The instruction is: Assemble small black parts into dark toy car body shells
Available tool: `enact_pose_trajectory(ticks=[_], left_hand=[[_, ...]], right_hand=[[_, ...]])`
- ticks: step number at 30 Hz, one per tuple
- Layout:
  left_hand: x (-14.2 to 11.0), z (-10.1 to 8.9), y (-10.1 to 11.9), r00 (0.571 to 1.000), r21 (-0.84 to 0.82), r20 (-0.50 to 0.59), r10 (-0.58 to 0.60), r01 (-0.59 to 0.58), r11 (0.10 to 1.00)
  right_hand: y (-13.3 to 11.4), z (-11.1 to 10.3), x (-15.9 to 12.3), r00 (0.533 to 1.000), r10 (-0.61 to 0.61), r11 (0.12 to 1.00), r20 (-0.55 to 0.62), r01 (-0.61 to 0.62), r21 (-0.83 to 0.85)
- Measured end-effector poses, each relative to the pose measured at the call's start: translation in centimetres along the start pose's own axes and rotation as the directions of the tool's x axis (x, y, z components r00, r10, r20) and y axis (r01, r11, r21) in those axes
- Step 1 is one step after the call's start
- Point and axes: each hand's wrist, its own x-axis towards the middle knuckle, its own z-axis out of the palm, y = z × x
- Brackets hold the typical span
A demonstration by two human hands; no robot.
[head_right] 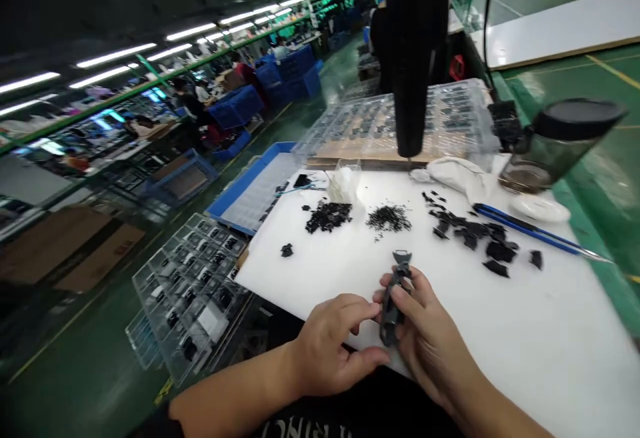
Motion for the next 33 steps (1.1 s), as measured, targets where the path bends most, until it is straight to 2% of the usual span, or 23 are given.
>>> enact_pose_trajectory(ticks=[1, 2, 3, 4, 5, 7, 8, 10, 12, 14, 18, 21, 24, 28, 31, 33], left_hand=[[-0.3, -0.5, -1.1, 0.992, -0.097, -0.015, -0.122, 0.120, 0.988], [-0.4, -1.3, -2.4, 0.961, -0.209, -0.036, -0.275, 0.262, 0.942], [-0.2, -2.5, -3.9, 0.889, -0.341, -0.074, -0.453, 0.404, 0.849], [0.3, -3.9, -5.5, 0.791, -0.481, -0.087, -0.606, 0.499, 0.721], [1.0, -5.6, -7.2, 0.666, -0.623, -0.098, -0.739, 0.538, 0.567], [3.1, -8.9, -10.5, 0.375, -0.856, -0.047, -0.926, 0.462, 0.231], [4.3, -10.4, -12.1, 0.329, -0.879, -0.047, -0.943, 0.435, 0.196], [6.5, -12.7, -14.7, 0.275, -0.900, -0.050, -0.960, 0.404, 0.163], [8.2, -13.7, -16.7, 0.231, -0.904, -0.050, -0.972, 0.403, 0.142], [9.4, -13.7, -18.3, 0.198, -0.903, -0.050, -0.979, 0.409, 0.129], [10.8, -12.5, -20.8, 0.187, -0.882, -0.119, -0.975, 0.432, 0.190], [11.1, -12.1, -22.0, 0.224, -0.830, -0.221, -0.949, 0.468, 0.304], [11.0, -12.6, -21.7, 0.316, -0.728, -0.340, -0.886, 0.508, 0.461], [11.6, -13.7, -19.2, 0.470, -0.536, -0.477, -0.743, 0.514, 0.670], [12.7, -13.4, -18.0, 0.556, -0.410, -0.509, -0.657, 0.514, 0.753], [13.3, -12.8, -18.1, 0.597, -0.342, -0.503, -0.624, 0.526, 0.779]], right_hand=[[0.1, -0.5, 0.3, 1.000, 0.015, 1.000, -0.011, -0.014, 0.014], [0.2, -1.0, 0.5, 0.999, 0.033, 0.999, -0.017, -0.032, 0.030], [0.3, -1.4, 0.7, 0.998, 0.054, 0.997, -0.015, -0.053, 0.048], [0.3, -1.8, 0.8, 0.997, 0.075, 0.995, -0.011, -0.074, 0.066], [0.4, -2.0, 0.9, 0.996, 0.092, 0.992, -0.001, -0.092, 0.082], [0.4, -2.3, 0.9, 0.995, 0.104, 0.988, 0.011, -0.104, 0.111], [0.4, -2.4, 1.0, 0.995, 0.100, 0.987, 0.017, -0.101, 0.127], [0.4, -2.4, 1.0, 0.996, 0.088, 0.984, 0.027, -0.091, 0.155], [0.5, -2.4, 1.1, 0.995, 0.091, 0.981, 0.037, -0.096, 0.167], [0.6, -2.4, 1.1, 0.994, 0.100, 0.982, 0.045, -0.105, 0.158], [0.7, -2.5, 1.1, 0.993, 0.112, 0.984, 0.047, -0.118, 0.137], [0.9, -2.7, 1.2, 0.992, 0.116, 0.984, 0.055, -0.122, 0.127], [1.0, -3.0, 1.2, 0.989, 0.124, 0.985, 0.082, -0.133, 0.111], [0.9, -2.9, 1.2, 0.989, 0.117, 0.987, 0.085, -0.125, 0.099], [0.9, -2.8, 1.2, 0.990, 0.129, 0.986, 0.061, -0.134, 0.103], [0.9, -3.0, 1.2, 0.990, 0.126, 0.985, 0.064, -0.132, 0.106]])
